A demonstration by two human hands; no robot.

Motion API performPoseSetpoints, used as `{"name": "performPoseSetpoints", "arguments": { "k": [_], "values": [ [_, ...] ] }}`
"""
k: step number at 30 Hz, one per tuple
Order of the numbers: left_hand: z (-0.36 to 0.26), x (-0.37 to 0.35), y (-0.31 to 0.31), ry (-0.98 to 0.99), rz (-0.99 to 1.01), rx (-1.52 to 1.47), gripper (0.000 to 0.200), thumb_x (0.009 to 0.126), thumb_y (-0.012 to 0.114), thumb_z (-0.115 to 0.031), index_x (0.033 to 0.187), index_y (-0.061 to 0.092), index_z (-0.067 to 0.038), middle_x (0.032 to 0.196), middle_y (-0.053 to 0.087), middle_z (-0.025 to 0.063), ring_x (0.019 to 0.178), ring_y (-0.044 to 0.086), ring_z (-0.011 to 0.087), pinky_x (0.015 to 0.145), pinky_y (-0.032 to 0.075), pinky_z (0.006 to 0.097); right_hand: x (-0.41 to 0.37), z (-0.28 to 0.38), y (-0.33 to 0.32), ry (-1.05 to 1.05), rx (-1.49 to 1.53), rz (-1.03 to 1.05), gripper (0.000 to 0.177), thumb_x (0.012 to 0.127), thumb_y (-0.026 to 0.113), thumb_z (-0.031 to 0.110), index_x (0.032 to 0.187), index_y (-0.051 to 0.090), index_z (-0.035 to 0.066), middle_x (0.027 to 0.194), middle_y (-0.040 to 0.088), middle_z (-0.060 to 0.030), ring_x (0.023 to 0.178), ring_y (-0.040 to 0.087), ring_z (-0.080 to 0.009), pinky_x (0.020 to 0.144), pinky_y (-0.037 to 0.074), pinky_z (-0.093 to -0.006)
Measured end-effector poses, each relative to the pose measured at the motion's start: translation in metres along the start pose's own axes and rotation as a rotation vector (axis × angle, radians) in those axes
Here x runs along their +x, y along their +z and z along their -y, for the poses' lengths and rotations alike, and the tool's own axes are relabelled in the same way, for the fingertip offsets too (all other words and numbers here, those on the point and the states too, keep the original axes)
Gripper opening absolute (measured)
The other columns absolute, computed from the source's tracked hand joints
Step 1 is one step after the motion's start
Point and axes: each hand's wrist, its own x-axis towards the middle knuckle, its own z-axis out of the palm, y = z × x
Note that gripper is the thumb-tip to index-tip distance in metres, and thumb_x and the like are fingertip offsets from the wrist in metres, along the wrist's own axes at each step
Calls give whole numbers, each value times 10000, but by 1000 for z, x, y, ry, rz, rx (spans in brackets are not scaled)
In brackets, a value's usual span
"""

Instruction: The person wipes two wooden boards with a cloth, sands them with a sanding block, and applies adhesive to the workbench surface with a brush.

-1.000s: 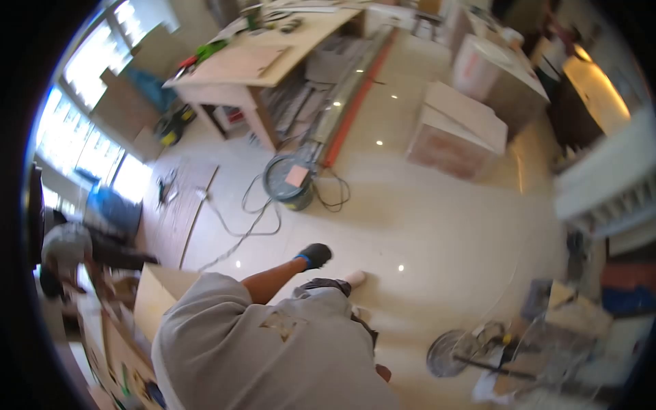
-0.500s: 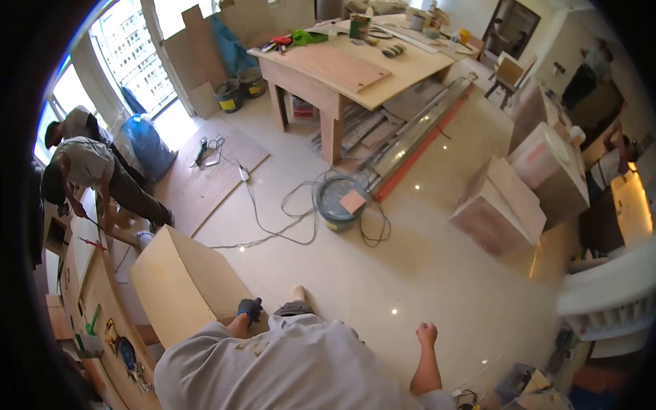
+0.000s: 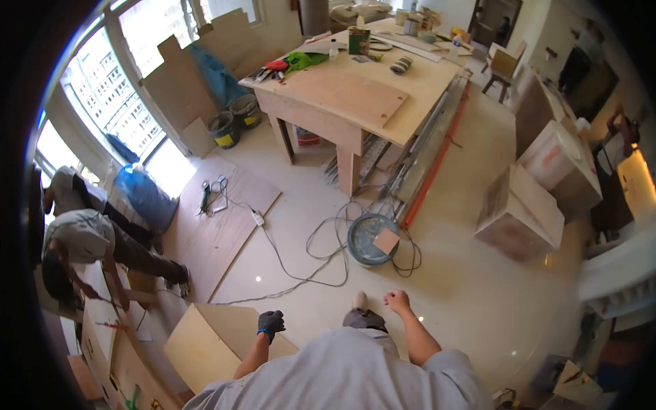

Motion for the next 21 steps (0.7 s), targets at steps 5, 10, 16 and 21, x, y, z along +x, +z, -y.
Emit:
{"name": "performPoseSetpoints", "arguments": {
  "k": [5,10,16,21],
  "values": [
    [-84,51,25,-10,30,-21,243,846,629,-237,812,640,3,646,608,97,493,584,196,475,551,364,111,70,-27,43,249,-170,215,894,630,217,839,679,15,685,695,-56,588,667,-139,595,524,-289],
    [-132,110,3,-51,-32,3,211,858,609,-176,835,625,32,654,601,114,517,603,228,481,538,376,252,144,-47,-147,337,-276,169,946,592,163,993,621,3,767,650,-43,611,619,-110,549,510,-252],
    [-162,224,-76,26,-60,-175,156,856,562,-136,854,639,-1,629,594,101,471,578,209,423,511,377,421,295,-91,-360,319,-496,335,912,635,187,1150,601,-47,841,661,-59,681,621,-115,573,491,-264],
    [-260,306,-50,302,-310,172,266,880,542,-179,969,662,40,765,667,157,619,647,244,569,541,381,501,389,-121,-107,-63,-729,568,799,677,347,1151,593,-90,1101,658,-268,1088,622,-379,905,479,-398]
  ]
}}
